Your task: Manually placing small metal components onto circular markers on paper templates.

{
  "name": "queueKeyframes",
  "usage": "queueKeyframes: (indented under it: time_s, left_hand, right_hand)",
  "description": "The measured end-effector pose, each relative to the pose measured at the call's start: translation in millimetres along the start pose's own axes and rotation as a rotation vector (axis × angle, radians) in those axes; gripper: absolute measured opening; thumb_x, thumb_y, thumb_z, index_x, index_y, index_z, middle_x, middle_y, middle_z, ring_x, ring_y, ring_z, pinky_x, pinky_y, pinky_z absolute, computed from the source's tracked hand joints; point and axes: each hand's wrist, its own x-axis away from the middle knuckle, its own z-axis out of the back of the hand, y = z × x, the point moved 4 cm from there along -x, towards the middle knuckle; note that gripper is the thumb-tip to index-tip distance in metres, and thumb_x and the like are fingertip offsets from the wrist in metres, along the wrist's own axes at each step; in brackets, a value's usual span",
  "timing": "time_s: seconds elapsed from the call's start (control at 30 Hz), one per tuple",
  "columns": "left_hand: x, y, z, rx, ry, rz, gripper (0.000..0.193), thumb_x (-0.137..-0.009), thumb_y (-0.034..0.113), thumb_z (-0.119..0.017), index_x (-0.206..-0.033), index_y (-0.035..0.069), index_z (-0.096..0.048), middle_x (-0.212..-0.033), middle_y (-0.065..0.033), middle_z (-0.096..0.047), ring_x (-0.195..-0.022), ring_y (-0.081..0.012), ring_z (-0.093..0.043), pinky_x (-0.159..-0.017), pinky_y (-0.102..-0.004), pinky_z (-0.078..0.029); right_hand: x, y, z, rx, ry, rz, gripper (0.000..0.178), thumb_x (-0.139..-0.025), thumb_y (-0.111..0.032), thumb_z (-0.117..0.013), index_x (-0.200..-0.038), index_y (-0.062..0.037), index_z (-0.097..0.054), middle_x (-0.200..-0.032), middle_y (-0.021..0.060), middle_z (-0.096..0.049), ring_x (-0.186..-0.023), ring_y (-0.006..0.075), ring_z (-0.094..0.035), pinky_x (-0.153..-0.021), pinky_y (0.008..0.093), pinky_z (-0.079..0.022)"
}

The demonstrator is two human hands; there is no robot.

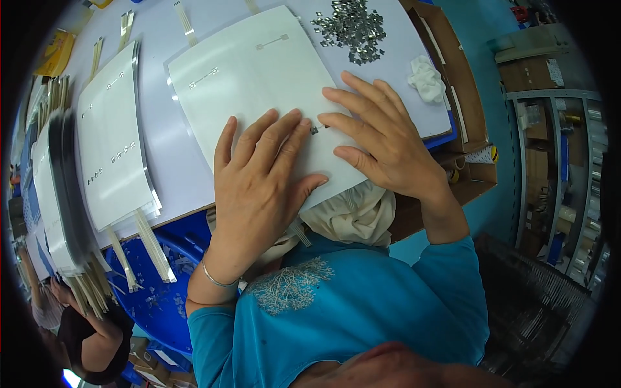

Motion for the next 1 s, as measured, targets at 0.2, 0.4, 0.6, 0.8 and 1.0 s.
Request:
queueKeyframes:
  time_s: [0.2, 0.4, 0.6, 0.8, 1.0]
  left_hand:
    - [-2.3, 2.5, 2.1, -0.036, -0.010, 0.020, 0.077, -0.087, 0.055, -0.081, -0.153, 0.019, -0.065, -0.150, -0.0033, -0.065, -0.144, -0.0289, -0.057, -0.130, -0.0574, -0.033]
    - [-6.4, 12.2, -2.8, -0.070, 0.051, -0.027, 0.068, -0.091, 0.057, -0.076, -0.146, 0.018, -0.071, -0.138, -0.0081, -0.066, -0.134, -0.0315, -0.059, -0.126, -0.0624, -0.034]
    - [-11.9, 16.6, -3.4, -0.143, 0.029, -0.044, 0.062, -0.091, 0.053, -0.077, -0.141, 0.017, -0.073, -0.144, -0.0080, -0.065, -0.139, -0.0328, -0.057, -0.126, -0.0639, -0.034]
    - [-8.0, 12.8, -7.9, -0.008, 0.022, -0.061, 0.065, -0.089, 0.045, -0.082, -0.144, 0.014, -0.070, -0.151, -0.0070, -0.063, -0.145, -0.0318, -0.055, -0.126, -0.0642, -0.034]
    - [-11.9, 9.4, -10.0, 0.020, 0.022, -0.048, 0.067, -0.088, 0.044, -0.084, -0.146, 0.013, -0.069, -0.152, -0.0064, -0.063, -0.144, -0.0326, -0.056, -0.127, -0.0634, -0.033]
  right_hand:
    - [13.1, 21.9, 8.8, 0.029, 0.301, -0.213, 0.035, -0.100, -0.015, -0.077, -0.135, -0.0059, -0.075, -0.137, 0.0154, -0.070, -0.124, 0.0357, -0.066, -0.104, 0.0467, -0.053]
    - [-2.0, 31.1, 8.0, 0.114, 0.374, -0.347, 0.032, -0.101, -0.013, -0.078, -0.133, -0.0102, -0.077, -0.100, 0.0053, -0.069, -0.068, 0.0174, -0.065, -0.061, 0.0350, -0.053]
    - [-9.2, 32.6, 8.2, 0.270, 0.340, -0.315, 0.026, -0.099, -0.014, -0.080, -0.125, -0.0108, -0.081, -0.098, 0.0040, -0.069, -0.068, 0.0195, -0.067, -0.061, 0.0341, -0.053]
    - [4.7, 29.8, 14.5, 0.103, 0.389, -0.266, 0.015, -0.097, -0.009, -0.081, -0.111, -0.0067, -0.082, -0.096, 0.0048, -0.072, -0.077, 0.0217, -0.072, -0.065, 0.0354, -0.056]
    - [1.2, 34.4, 18.5, -0.038, 0.433, -0.305, 0.004, -0.100, -0.004, -0.074, -0.103, -0.0010, -0.074, -0.097, 0.0109, -0.072, -0.082, 0.0256, -0.072, -0.072, 0.0357, -0.056]
